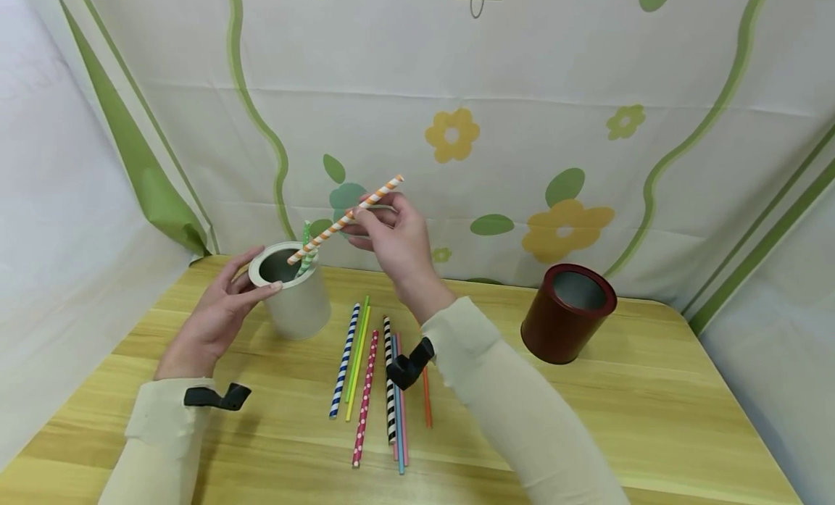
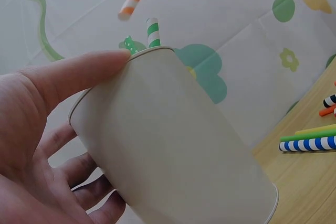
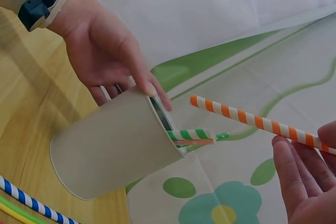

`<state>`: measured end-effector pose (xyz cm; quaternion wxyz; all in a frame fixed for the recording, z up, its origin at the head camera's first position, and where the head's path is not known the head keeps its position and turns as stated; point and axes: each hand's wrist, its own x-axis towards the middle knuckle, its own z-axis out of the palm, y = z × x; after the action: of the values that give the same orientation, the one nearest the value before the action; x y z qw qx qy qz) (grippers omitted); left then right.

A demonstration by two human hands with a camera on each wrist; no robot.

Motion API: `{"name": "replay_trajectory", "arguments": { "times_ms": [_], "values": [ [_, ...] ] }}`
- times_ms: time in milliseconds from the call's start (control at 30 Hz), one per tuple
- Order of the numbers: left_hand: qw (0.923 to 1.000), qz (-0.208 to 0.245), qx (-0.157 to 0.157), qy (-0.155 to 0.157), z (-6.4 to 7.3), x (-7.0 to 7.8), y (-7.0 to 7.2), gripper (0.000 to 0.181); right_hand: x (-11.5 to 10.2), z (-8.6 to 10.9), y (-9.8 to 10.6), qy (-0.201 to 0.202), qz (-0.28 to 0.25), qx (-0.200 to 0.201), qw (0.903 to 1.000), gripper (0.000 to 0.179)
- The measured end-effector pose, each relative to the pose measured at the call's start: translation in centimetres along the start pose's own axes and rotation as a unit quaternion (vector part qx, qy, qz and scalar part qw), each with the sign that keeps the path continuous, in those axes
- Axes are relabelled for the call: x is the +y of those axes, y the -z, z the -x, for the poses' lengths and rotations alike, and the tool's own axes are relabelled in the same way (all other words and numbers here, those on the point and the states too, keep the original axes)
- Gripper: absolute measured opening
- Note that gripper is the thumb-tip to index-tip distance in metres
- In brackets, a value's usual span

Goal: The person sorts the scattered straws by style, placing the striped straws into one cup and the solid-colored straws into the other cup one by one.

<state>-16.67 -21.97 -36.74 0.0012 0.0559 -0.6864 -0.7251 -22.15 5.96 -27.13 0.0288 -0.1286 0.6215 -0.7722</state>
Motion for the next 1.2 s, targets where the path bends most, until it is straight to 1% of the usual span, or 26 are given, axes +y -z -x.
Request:
{"name": "replay_trajectory", "arguments": {
  "times_ms": [133,233,400,533,600,667,733,833,900,933,1033,1200],
  "values": [
    [1.0,-0.002,0.001,0.001,0.0,0.1,0.0,0.087,0.7,-0.1,-0.7,-0.011,0.01,-0.001,0.9999,0.02],
    [1.0,-0.004,0.002,0.0,0.1,0.0,0.0,0.087,1.2,-0.2,-1.1,-0.031,0.019,-0.009,0.9993,0.023],
    [1.0,-0.001,0.001,0.0,0.2,-0.1,-0.1,0.087,1.4,-0.5,-1.3,-0.072,0.05,-0.034,0.9956,0.026],
    [1.0,0.001,0.0,0.0,0.1,-0.1,0.0,0.087,1.2,-0.9,-1.2,-0.089,0.093,-0.065,0.9896,0.024],
    [1.0,0.0,-0.001,0.0,0.1,-0.1,0.0,0.087,0.9,-1.1,-1.2,-0.098,0.117,-0.088,0.9843,0.024],
    [1.0,-0.001,-0.001,0.0,0.1,-0.1,0.1,0.087,0.5,-1.3,-1.1,-0.112,0.144,-0.12,0.976,0.025],
    [1.0,-0.003,0.0,0.001,0.1,-0.1,0.1,0.087,0.2,-1.7,-1.0,-0.126,0.174,-0.155,0.9642,0.027],
    [1.0,-0.004,0.002,0.002,0.1,-0.2,0.2,0.087,-0.4,-2.2,-0.8,-0.141,0.216,-0.206,0.9439,0.027],
    [1.0,-0.004,0.003,0.002,0.1,-0.2,0.2,0.087,-0.8,-2.4,-0.7,-0.143,0.237,-0.229,0.933,0.026],
    [1.0,-0.003,0.004,0.002,0.1,-0.2,0.2,0.087,-0.9,-2.5,-0.7,-0.144,0.244,-0.237,0.9292,0.025],
    [1.0,-0.001,0.004,0.001,0.1,-0.2,0.3,0.087,-1.2,-2.6,-0.7,-0.149,0.253,-0.247,0.9235,0.025],
    [1.0,0.001,0.002,-0.003,0.1,-0.2,0.2,0.086,-1.1,-2.6,-0.9,-0.148,0.257,-0.245,0.923,0.025]
  ]
}}
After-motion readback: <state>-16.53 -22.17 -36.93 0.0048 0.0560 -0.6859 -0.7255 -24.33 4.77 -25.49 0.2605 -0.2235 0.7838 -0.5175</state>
